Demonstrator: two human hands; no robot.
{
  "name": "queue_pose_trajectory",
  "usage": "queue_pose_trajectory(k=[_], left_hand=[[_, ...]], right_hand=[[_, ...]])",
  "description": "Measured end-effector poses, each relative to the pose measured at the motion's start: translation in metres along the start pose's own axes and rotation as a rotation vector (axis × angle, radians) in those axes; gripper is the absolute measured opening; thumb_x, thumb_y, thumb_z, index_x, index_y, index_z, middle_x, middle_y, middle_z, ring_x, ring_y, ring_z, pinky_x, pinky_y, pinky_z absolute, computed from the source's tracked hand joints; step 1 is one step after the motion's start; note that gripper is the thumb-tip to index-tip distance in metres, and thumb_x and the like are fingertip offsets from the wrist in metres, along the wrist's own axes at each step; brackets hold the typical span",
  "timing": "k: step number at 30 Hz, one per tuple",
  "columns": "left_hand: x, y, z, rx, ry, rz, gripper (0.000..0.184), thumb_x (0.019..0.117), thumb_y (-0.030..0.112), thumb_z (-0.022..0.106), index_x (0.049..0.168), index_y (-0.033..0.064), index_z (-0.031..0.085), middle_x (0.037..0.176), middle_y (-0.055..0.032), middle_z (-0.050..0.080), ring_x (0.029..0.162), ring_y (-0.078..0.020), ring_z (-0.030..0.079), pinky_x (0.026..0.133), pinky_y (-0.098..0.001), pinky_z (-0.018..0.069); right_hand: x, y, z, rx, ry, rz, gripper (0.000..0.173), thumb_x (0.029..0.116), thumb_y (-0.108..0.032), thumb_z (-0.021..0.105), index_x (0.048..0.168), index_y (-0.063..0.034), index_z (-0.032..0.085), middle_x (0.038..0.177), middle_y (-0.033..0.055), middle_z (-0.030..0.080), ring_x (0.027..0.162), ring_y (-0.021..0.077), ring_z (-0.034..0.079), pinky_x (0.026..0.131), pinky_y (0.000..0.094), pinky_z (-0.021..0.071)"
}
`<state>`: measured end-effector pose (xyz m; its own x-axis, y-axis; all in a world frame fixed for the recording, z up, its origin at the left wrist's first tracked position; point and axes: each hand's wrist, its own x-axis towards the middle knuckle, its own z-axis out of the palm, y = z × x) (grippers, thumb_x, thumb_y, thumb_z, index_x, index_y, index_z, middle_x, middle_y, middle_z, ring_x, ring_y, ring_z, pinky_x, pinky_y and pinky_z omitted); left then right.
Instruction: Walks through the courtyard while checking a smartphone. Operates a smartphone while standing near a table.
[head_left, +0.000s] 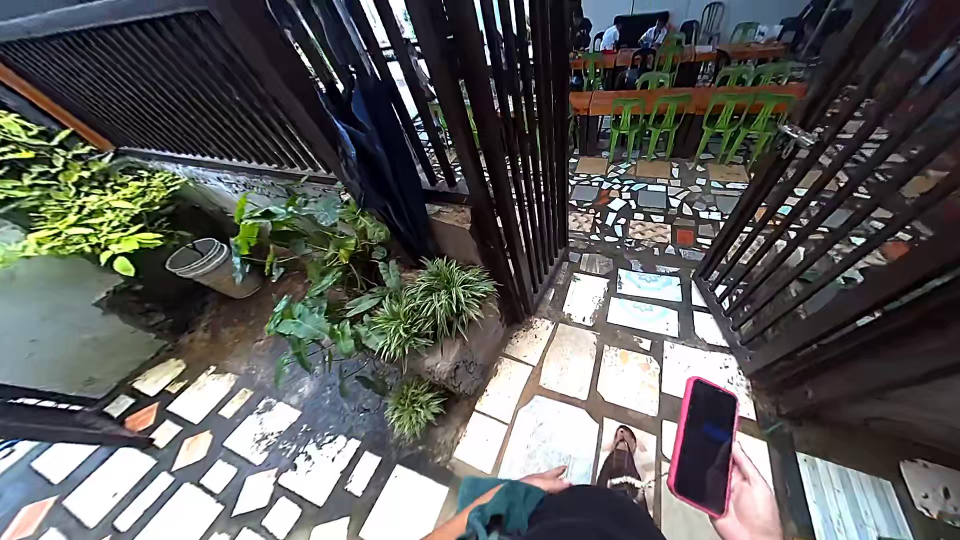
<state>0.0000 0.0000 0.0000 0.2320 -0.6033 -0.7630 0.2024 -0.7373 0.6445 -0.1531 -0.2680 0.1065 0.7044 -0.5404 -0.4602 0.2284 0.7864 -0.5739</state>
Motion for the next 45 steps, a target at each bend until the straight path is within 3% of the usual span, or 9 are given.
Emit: queue_pose_trajectory(k=[4,11,16,20,23,29,35,39,45], left_hand=[[0.04,-0.027,-0.035,0.028,0.118,0.006,0.07,0.1058,0.041,0.052,0.159,0.0019,0.03,0.159,-0.026,0.037,0.15,-0.037,0.035,0.125,-0.0514,0.0236],[0.047,0.058,-0.077,-0.118,0.167,-0.232,0.073,0.1038,0.022,0.056,0.163,0.0069,0.017,0.167,-0.0194,0.025,0.154,-0.0325,0.027,0.125,-0.05,0.0224],[0.057,0.095,-0.083,0.107,0.304,-0.347,0.072,0.1045,0.042,0.055,0.164,0.0174,0.023,0.159,-0.0194,0.041,0.148,-0.0358,0.039,0.121,-0.0576,0.0276],[0.055,0.092,-0.07,-0.079,0.386,-0.288,0.068,0.1057,0.036,0.054,0.162,0.0087,0.027,0.161,-0.0228,0.037,0.15,-0.0388,0.034,0.122,-0.0589,0.0237],[0.046,0.092,-0.055,-0.319,0.487,-0.293,0.066,0.1041,0.02,0.055,0.161,0.0026,0.026,0.162,-0.0246,0.034,0.15,-0.0392,0.033,0.122,-0.0575,0.0241],[0.031,0.071,-0.021,-0.561,0.621,-0.364,0.07,0.0988,0.01,0.057,0.162,0.0091,0.027,0.165,-0.0175,0.032,0.151,-0.0345,0.033,0.122,-0.0547,0.0271],[-0.004,0.014,0.043,-0.613,0.733,-0.388,0.065,0.1018,0.023,0.057,0.161,0.0117,0.033,0.158,-0.0208,0.042,0.148,-0.0384,0.038,0.12,-0.0596,0.028],[-0.036,-0.029,0.091,-0.728,0.86,-0.368,0.057,0.1047,0.024,0.053,0.158,0.0117,0.038,0.156,-0.0209,0.046,0.146,-0.0374,0.041,0.12,-0.0597,0.0287],[-0.094,-0.1,0.145,-0.869,0.999,-0.476,0.061,0.1042,0.027,0.054,0.161,0.0135,0.034,0.154,-0.0246,0.045,0.144,-0.0408,0.043,0.117,-0.0607,0.0314]], right_hand=[[0.093,-0.026,0.024,-0.063,-0.073,0.1,0.051,0.111,-0.043,0.02,0.121,-0.0163,0.063,0.101,0.0044,0.077,0.09,0.016,0.076,0.075,0.0386,0.0649],[0.219,-0.097,0.089,-0.246,-0.214,0.19,0.051,0.112,-0.039,0.021,0.124,-0.0118,0.062,0.102,0.0059,0.077,0.091,0.0163,0.076,0.076,0.0378,0.0648],[0.287,-0.114,0.104,-0.28,-0.267,0.232,0.051,0.1123,-0.037,0.02,0.127,-0.0099,0.06,0.102,0.0085,0.077,0.091,0.0177,0.076,0.077,0.0387,0.0648],[0.316,-0.102,0.109,-0.236,-0.346,0.341,0.051,0.1116,-0.04,0.02,0.122,-0.0142,0.063,0.102,0.0053,0.077,0.091,0.0161,0.076,0.076,0.038,0.0649],[0.32,-0.085,0.115,-0.294,-0.377,0.408,0.05,0.1119,-0.04,0.02,0.122,-0.0164,0.062,0.101,0.0017,0.077,0.091,0.0132,0.075,0.076,0.0365,0.0649],[0.32,-0.05,0.137,-0.52,-0.485,0.56,0.047,0.1121,-0.04,0.021,0.125,-0.018,0.06,0.104,-0.0009,0.076,0.095,0.0109,0.074,0.08,0.0365,0.0636],[0.304,0.012,0.186,-0.695,-0.63,0.618,0.046,0.112,-0.042,0.022,0.127,-0.0165,0.058,0.104,-0.0012,0.075,0.094,0.0098,0.073,0.079,0.0347,0.0636],[0.254,0.075,0.224,-0.743,-0.754,0.646,0.047,0.1122,-0.042,0.022,0.127,-0.0164,0.058,0.103,-0.0018,0.075,0.094,0.0088,0.073,0.078,0.0333,0.0636],[0.128,0.185,0.253,-0.748,-1.008,0.839,0.046,0.1124,-0.037,0.021,0.124,-0.015,0.06,0.102,-0.0001,0.075,0.093,0.0108,0.074,0.079,0.0351,0.064]])
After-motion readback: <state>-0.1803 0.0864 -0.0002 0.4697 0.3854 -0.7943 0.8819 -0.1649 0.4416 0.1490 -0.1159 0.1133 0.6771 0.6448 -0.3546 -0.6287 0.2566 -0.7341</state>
